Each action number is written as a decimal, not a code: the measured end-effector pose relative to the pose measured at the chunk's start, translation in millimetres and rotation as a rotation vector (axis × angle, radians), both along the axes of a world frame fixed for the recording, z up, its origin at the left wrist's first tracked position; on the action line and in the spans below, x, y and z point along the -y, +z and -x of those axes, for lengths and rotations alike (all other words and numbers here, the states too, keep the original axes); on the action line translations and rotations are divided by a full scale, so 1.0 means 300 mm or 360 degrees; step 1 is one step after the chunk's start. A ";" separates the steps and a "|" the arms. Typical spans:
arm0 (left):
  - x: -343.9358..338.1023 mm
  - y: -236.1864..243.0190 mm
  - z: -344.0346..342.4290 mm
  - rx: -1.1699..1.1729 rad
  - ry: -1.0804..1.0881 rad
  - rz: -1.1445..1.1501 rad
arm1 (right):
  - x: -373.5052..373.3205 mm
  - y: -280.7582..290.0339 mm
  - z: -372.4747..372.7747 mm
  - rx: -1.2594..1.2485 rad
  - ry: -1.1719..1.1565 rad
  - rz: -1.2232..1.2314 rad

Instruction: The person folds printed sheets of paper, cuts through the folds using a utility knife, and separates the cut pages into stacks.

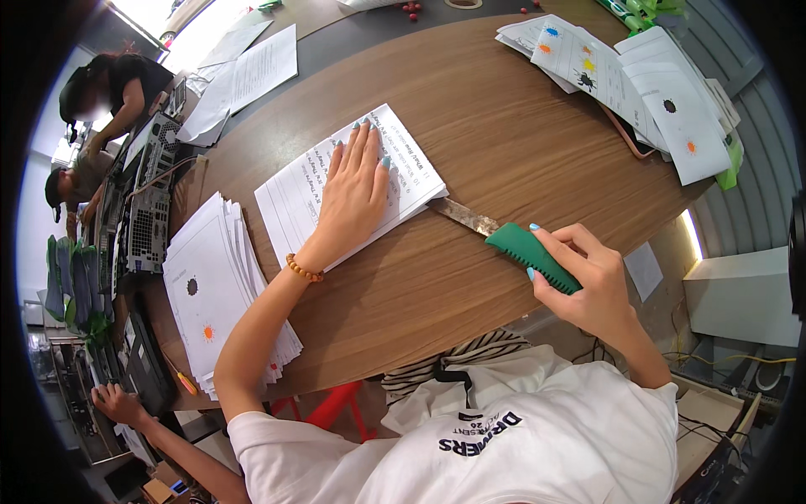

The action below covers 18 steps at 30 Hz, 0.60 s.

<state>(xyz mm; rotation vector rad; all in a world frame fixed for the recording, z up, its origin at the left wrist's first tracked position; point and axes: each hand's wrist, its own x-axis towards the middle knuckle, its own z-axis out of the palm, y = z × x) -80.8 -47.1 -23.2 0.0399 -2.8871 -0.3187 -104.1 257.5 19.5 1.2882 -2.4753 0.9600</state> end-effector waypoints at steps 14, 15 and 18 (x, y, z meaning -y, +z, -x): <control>-0.004 -0.008 0.003 0.0034 0.0024 0.0166 | 0.019 -0.011 0.003 -0.0105 -0.0002 -0.0055; -0.002 -0.008 0.003 0.0043 0.0023 0.0202 | 0.030 -0.015 0.009 -0.0116 -0.0007 -0.0070; -0.011 -0.004 -0.005 0.0080 0.0062 0.0174 | 0.040 -0.016 0.033 -0.0106 0.0018 -0.0037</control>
